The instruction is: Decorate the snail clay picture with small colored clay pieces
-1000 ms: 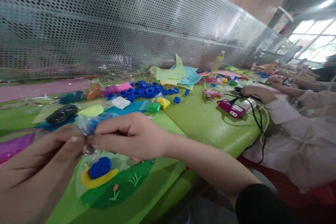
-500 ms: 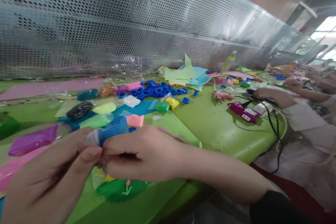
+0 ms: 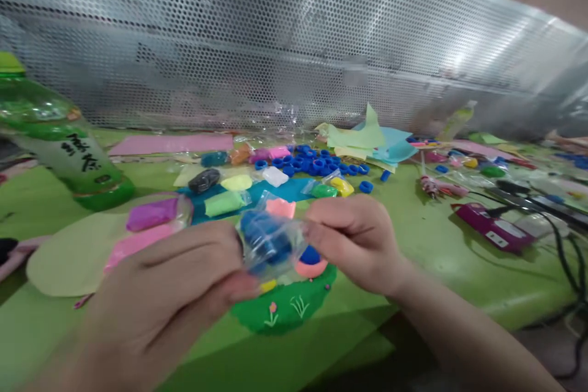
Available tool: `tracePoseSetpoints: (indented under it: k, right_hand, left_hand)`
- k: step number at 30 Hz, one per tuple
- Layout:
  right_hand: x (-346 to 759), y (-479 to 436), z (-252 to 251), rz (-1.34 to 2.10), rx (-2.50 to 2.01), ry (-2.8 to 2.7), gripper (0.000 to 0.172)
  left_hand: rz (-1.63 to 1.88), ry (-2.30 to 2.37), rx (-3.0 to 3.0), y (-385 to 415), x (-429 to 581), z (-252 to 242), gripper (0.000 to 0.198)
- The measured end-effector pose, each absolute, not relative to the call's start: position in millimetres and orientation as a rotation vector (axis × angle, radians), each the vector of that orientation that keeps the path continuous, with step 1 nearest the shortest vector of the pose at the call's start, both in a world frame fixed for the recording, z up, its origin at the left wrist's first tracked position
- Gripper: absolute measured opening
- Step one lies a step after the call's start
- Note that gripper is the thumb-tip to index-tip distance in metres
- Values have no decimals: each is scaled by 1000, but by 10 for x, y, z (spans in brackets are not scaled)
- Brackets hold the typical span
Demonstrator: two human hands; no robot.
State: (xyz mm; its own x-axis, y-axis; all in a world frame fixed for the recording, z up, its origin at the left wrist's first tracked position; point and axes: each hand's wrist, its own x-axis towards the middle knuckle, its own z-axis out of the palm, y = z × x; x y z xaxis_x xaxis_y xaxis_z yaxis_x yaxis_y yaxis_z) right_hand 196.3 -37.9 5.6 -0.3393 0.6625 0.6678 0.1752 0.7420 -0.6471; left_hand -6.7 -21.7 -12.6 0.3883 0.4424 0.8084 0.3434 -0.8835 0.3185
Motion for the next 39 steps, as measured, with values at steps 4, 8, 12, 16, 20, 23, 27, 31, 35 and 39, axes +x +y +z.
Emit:
tracePoseSetpoints:
  k: [4, 8, 12, 16, 20, 23, 27, 31, 35, 39]
  right_hand:
    - [1913, -391, 27, 242, -735, -1971, 36]
    - [1889, -388, -7, 149, -793, -2063, 31]
    - [1902, -387, -14, 181, -881, -2096, 29]
    - [1881, -406, -28, 110, -923, -2128, 27]
    - [1853, -417, -63, -28, -910, -2165, 26]
    - [1847, -413, -85, -96, -887, -2190, 26]
    - [1844, -406, -98, -123, -881, -2168, 26]
    - [1833, -410, -105, -50, -854, -2202, 24]
    - [1833, -423, -80, 101, -870, -2164, 24]
    - [1864, -413, -33, 348, -908, -2028, 28]
  left_hand:
    - [1494, 824, 2988, -186, -10, -64, 24]
    - [1699, 837, 2922, -227, 5, -52, 14]
    - [1539, 1001, 2644, -271, 37, -24, 25]
    - [1571, 1155, 2541, -248, 80, -48, 27]
    - [1434, 1228, 2527, -227, 82, -95, 19]
    - [1269, 1248, 2551, -230, 74, -102, 23]
    - [1251, 1171, 2678, -222, 56, -118, 20]
    - [1433, 948, 2908, -204, 30, -147, 9]
    - [1609, 780, 2951, -225, -2, -122, 19]
    - [1595, 883, 2280, -223, -22, -107, 25]
